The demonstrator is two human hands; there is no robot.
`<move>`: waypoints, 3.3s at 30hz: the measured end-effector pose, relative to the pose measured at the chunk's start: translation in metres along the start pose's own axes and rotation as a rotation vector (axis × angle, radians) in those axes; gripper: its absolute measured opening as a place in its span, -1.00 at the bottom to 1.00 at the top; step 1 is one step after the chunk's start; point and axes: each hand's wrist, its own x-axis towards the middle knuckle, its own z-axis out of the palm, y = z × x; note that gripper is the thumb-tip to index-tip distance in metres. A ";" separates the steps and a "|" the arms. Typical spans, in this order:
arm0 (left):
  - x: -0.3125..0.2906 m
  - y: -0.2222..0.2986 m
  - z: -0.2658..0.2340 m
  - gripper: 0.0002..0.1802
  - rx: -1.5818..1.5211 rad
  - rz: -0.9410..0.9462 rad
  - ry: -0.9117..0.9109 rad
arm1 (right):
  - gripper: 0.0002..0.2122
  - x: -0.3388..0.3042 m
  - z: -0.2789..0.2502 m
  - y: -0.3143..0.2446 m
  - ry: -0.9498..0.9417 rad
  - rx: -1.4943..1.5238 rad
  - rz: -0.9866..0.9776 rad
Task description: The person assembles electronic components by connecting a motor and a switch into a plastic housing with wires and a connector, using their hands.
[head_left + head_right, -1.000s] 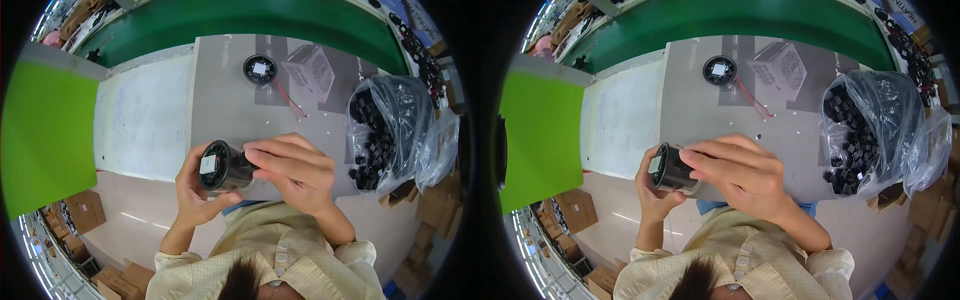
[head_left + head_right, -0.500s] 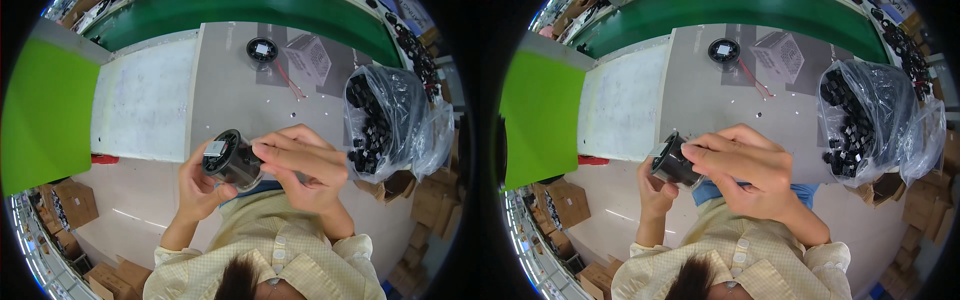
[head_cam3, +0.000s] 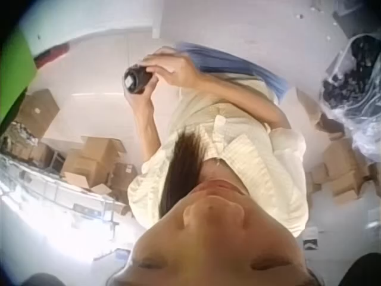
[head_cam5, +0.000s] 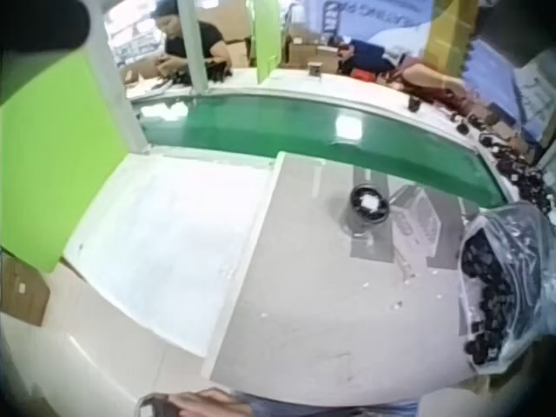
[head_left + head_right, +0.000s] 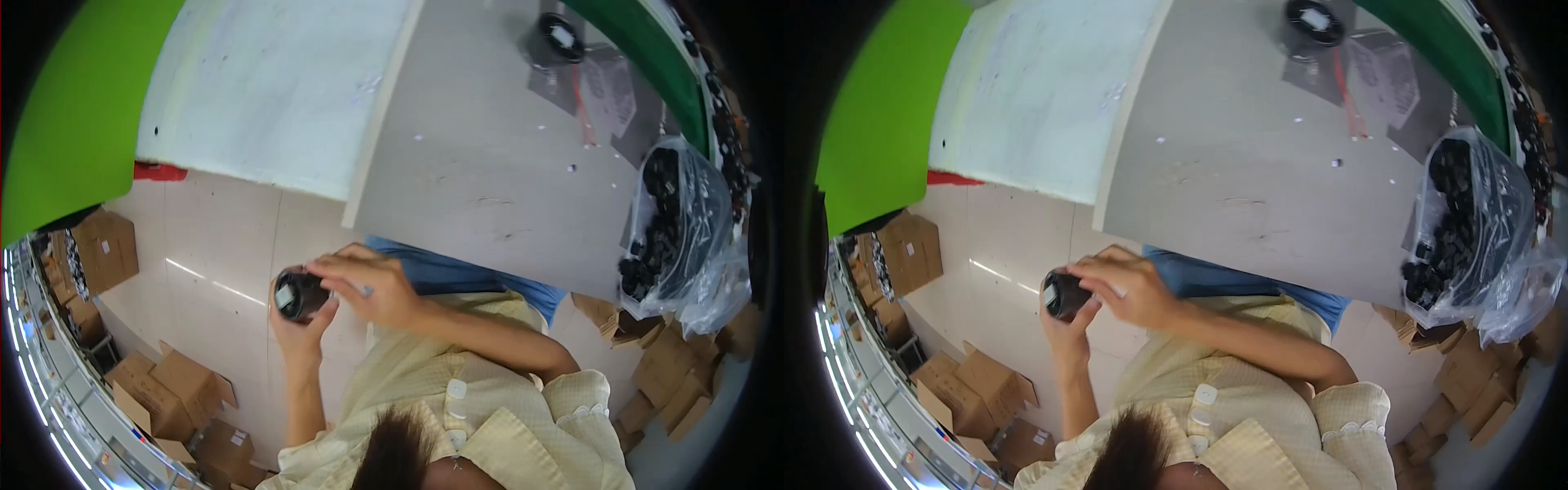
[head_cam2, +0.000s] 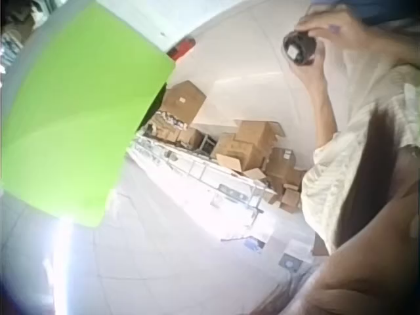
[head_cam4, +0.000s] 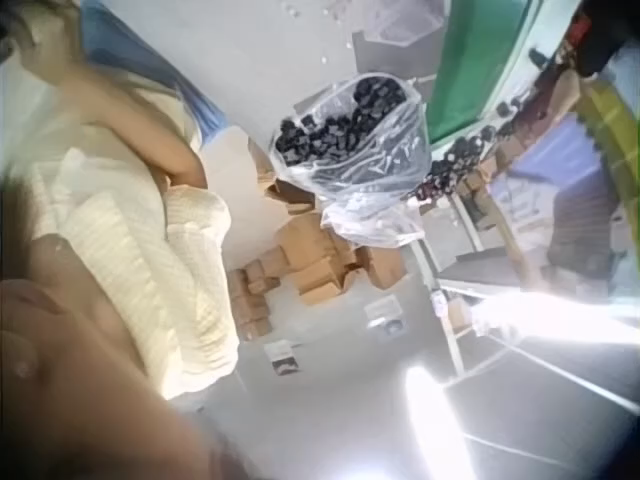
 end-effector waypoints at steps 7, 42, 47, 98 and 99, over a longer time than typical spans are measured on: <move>0.041 -0.006 0.047 -0.32 0.082 0.377 0.040 | -0.63 0.016 -0.017 0.038 -0.091 0.419 0.336; 0.082 -0.036 0.075 -0.28 0.014 0.550 0.169 | -0.74 0.014 -0.036 0.076 -0.028 -0.451 0.263; 0.080 -0.029 0.075 -0.27 0.002 0.449 0.129 | -0.76 0.032 -0.038 0.049 -0.058 -0.591 0.268; 0.087 -0.027 0.079 -0.32 0.065 0.537 0.296 | -0.71 0.046 -0.033 0.039 -0.144 -0.109 0.576; 0.085 -0.032 0.073 -0.34 0.061 0.509 0.291 | -0.71 0.045 -0.031 0.038 -0.145 -0.115 0.556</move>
